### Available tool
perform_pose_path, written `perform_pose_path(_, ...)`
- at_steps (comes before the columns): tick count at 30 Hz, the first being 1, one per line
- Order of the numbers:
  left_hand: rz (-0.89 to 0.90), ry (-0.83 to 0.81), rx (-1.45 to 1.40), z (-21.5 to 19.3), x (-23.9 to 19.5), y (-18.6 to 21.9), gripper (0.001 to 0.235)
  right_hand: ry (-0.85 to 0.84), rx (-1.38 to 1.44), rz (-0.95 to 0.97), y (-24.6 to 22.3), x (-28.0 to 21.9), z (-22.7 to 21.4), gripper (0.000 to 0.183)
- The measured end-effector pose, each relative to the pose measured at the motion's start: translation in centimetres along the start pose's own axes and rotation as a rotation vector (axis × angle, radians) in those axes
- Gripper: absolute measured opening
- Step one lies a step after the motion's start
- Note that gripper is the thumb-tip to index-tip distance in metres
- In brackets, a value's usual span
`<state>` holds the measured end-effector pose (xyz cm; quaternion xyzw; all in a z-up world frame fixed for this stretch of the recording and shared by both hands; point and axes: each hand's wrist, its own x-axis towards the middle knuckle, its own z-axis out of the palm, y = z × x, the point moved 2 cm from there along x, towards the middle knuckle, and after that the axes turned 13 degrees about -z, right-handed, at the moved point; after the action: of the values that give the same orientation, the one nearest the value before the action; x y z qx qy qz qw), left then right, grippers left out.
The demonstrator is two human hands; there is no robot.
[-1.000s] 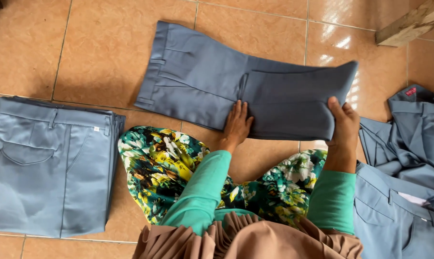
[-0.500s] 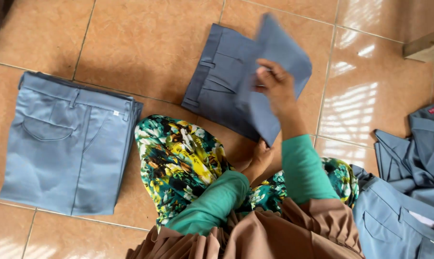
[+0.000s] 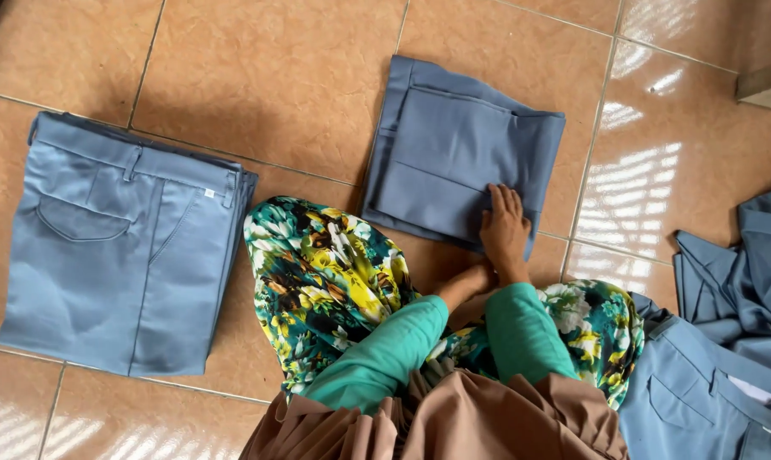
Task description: The person sits on a tiled floor and folds several pairs of gray trousers by hand. They smooth each pair, fold the legs together, fold the garment in half lengthwise, then fold it into a compact rectangle and place it on a growing stack.
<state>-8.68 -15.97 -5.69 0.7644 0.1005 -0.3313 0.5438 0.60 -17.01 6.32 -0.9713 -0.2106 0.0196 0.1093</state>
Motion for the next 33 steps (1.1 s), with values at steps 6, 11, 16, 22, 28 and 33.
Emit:
perform_pose_path(6, 0.162, 0.406, -0.109, -9.5, -4.2, 4.6, 0.015, -0.109, 0.059, 0.143, 4.7, -2.7, -3.5, 0.056)
perform_pose_path(11, -0.079, 1.025, 0.164, -17.7, -3.5, 4.1, 0.057, -0.082, 0.044, 0.131, 8.2, -3.8, -1.9, 0.062)
perform_pose_path(16, 0.013, 0.978, 0.055, -18.5, -5.6, 7.3, 0.054, 0.016, 0.067, 0.108, 7.8, -4.2, -1.2, 0.064)
perform_pose_path(22, 0.123, 1.120, -0.012, -18.9, -8.7, 5.6, 0.051, 0.079, 0.064, 0.055, 6.6, -5.2, -0.5, 0.064)
perform_pose_path(28, -0.103, 0.968, 0.437, -19.1, -9.0, 7.6, 0.068, 0.209, -0.009, 0.034, 5.4, -3.5, 1.5, 0.059)
perform_pose_path(33, 0.069, 0.879, 0.701, -17.2, -4.8, 8.6, 0.052, 0.440, -0.083, -0.151, -0.9, 1.0, 2.6, 0.056)
